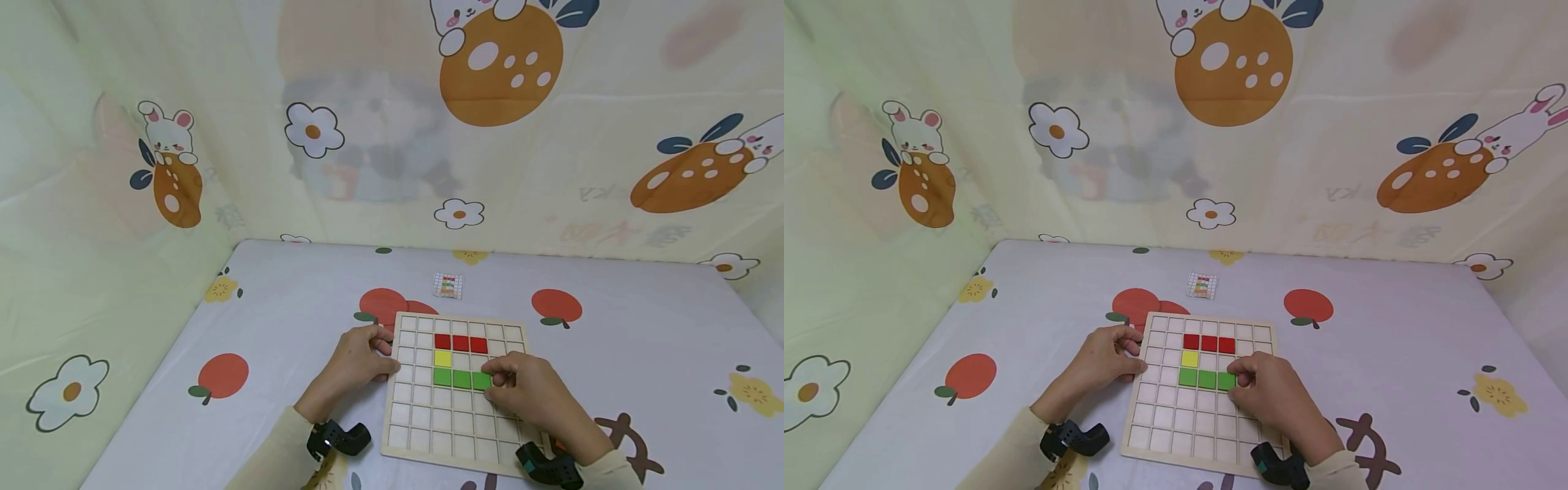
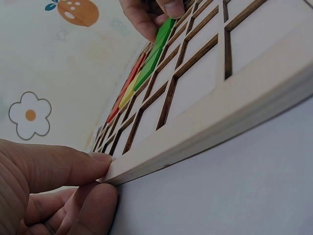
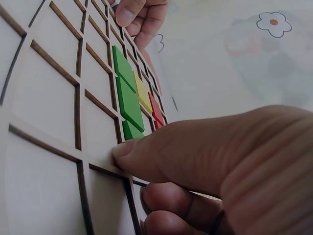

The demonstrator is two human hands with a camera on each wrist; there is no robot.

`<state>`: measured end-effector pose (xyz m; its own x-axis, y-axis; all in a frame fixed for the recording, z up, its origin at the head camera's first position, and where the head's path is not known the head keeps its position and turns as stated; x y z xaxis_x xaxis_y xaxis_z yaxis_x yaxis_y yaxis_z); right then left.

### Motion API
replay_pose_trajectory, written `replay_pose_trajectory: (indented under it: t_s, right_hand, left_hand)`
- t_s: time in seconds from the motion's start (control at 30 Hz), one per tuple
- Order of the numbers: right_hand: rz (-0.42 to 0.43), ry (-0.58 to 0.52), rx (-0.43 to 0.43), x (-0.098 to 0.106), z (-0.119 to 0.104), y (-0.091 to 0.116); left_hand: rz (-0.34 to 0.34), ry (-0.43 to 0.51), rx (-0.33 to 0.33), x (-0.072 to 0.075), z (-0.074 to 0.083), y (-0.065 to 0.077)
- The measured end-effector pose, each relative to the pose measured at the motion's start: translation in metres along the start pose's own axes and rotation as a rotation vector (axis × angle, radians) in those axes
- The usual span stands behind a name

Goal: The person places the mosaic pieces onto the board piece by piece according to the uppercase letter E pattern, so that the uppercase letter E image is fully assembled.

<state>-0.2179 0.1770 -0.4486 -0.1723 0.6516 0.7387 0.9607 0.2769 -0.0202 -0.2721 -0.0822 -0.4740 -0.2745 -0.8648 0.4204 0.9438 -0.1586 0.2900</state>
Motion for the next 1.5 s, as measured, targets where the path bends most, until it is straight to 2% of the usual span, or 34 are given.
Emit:
replay_pose_trajectory:
  t_s: [1.1,1.27,1.5]
  right_hand:
    - [-0.014,0.026,0.009,0.002,0.002,0.001]
    - [-0.013,0.072,-0.009,0.010,0.005,0.004]
    - [0.056,0.104,-0.042,0.037,0.018,0.018]
  left_hand:
    - [0.006,-0.013,0.003,0.000,0.001,0.001]
    - [0.004,-0.015,0.015,-0.001,0.001,0.002]
    - [0.011,-0.027,0.018,0.000,0.001,0.001]
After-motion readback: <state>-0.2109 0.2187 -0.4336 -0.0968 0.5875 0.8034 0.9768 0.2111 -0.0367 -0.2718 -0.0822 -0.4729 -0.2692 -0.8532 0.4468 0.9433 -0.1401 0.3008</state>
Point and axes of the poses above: each hand's wrist, its own y-axis away from the middle knuckle, its own x-axis out of the back of the hand, z = x × y, the point moved 7 cm from there along -y, towards the middle knuckle, and after that the axes turned 9 degrees about x, right-handed, at the moved point
